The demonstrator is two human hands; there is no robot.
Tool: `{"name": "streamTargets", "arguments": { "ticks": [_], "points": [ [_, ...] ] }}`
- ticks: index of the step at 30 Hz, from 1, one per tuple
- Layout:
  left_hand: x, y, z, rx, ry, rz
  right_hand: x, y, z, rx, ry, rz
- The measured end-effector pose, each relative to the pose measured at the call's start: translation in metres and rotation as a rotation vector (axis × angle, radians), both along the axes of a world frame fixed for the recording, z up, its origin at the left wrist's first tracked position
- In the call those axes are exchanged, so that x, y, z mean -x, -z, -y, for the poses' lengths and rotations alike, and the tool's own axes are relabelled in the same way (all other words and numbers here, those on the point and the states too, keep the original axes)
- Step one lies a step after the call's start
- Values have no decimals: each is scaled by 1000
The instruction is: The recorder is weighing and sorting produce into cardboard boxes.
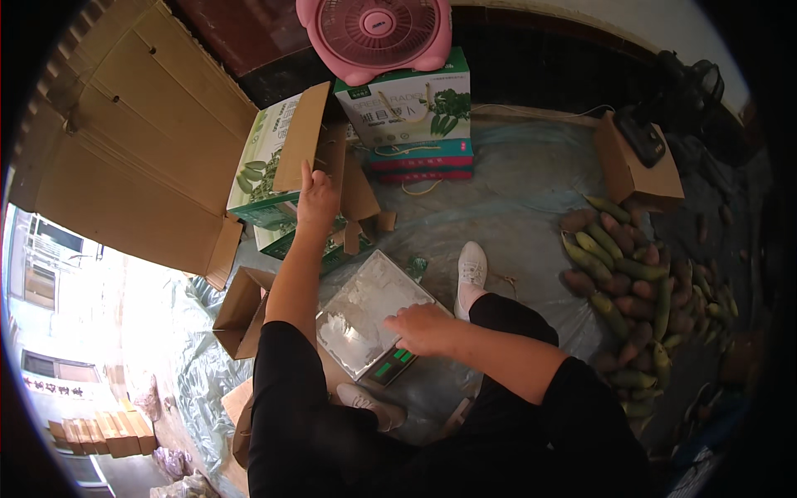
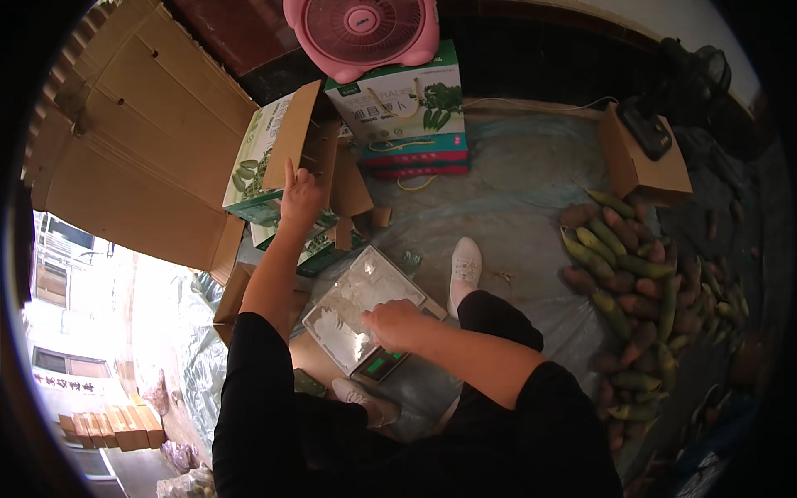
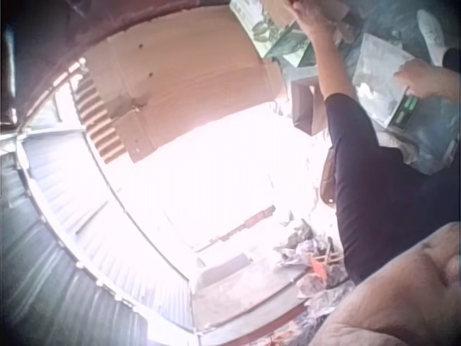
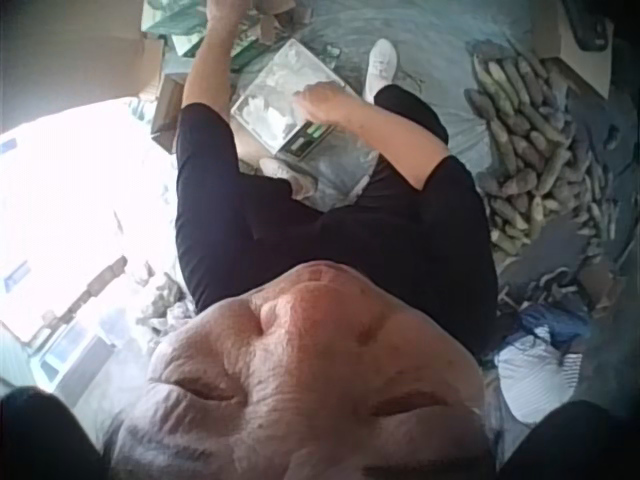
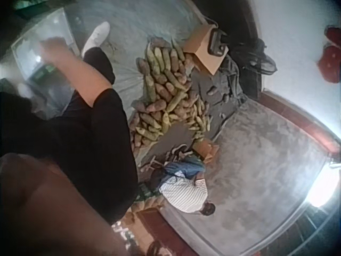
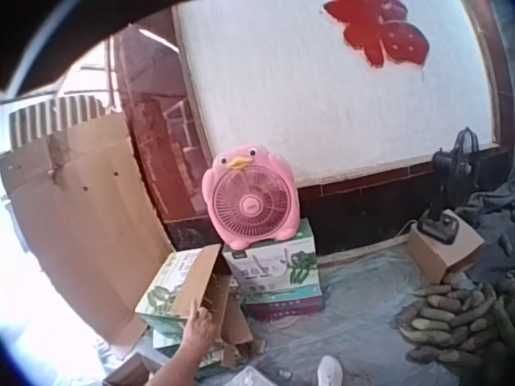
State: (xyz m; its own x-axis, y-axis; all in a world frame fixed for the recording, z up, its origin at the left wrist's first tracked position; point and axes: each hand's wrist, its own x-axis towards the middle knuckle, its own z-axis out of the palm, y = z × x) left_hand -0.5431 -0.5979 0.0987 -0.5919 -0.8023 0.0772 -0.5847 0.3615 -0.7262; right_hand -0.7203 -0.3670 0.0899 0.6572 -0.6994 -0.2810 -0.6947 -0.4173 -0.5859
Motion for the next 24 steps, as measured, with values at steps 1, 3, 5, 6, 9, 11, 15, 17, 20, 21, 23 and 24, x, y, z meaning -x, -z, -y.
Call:
{"name": "streamTargets", "arguments": {
  "ticks": [1, 3, 5, 6, 9, 11, 15, 17, 20, 21, 23, 24],
  "points": [
    [-7, 0, -3, -1, 0, 2, 0, 0, 0, -1, 0, 2],
    [-21, -3, -12, 80, 116, -59, -2, 0, -2, 33, 4, -2],
    [-37, -12, -20, 7, 86, -138, -5, 1, -2, 40, 5, 13],
    [-45, -19, -25, -8, 89, -151, -6, 2, -1, 43, 5, 25],
    [-68, -41, -51, -58, 57, -181, -11, 8, 1, 59, -4, 35],
    [-81, -59, -80, -29, 112, -271, -8, 8, 5, 65, -6, 85],
    [-87, -100, -149, 7, 116, -357, 0, 7, 15, 45, 103, 131],
    [-90, -111, -184, -17, 68, -348, 3, 5, 20, 96, 158, 190],
    [-97, -118, -232, -125, 82, -471, 3, -7, 20, 146, 308, 291],
    [-98, -122, -250, -121, 69, -471, 0, -20, 17, 181, 364, 307],
    [-92, -128, -282, -139, 133, -506, -5, -27, 15, 216, 417, 317],
    [-92, -130, -295, -145, 145, -492, -8, -26, 14, 336, 460, 327]
  ]
}}
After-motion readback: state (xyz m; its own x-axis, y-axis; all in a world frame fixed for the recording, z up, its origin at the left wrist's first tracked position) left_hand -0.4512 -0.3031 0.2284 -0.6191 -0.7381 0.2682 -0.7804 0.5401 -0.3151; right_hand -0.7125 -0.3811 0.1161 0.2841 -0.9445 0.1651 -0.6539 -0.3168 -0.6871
